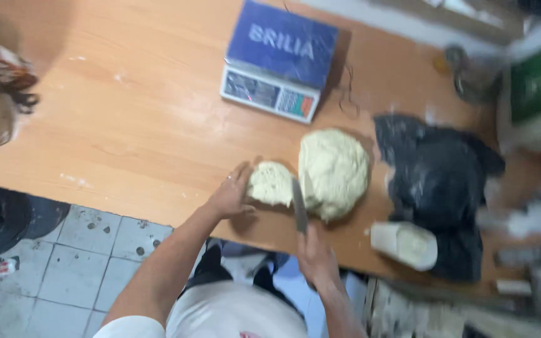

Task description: Cut a large piece of dough into smaller portions and weigh each portion on a digital scale.

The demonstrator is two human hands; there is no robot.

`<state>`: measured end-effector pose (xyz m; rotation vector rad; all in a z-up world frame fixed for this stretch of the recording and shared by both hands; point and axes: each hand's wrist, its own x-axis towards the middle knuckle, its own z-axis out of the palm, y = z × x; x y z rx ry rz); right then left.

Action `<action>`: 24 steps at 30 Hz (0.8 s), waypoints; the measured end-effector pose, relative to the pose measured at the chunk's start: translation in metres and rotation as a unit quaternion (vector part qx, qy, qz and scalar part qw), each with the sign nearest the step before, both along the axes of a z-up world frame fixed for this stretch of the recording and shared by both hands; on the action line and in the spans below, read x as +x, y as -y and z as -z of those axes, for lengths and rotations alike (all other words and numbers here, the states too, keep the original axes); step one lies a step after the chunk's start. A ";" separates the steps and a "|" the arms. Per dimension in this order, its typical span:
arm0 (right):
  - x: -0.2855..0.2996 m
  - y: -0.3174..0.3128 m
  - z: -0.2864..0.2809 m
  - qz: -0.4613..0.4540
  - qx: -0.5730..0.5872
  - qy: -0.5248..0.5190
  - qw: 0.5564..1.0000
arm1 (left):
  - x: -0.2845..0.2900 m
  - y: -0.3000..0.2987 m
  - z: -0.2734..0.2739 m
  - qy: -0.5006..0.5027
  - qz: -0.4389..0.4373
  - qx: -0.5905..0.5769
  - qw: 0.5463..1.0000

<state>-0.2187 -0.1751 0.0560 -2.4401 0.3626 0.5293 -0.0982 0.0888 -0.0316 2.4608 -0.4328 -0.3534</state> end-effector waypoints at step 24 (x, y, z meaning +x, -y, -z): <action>0.043 -0.131 0.081 -0.086 -0.097 -0.035 0.991 | 0.025 -0.058 0.011 -0.011 -0.029 -0.197 0.980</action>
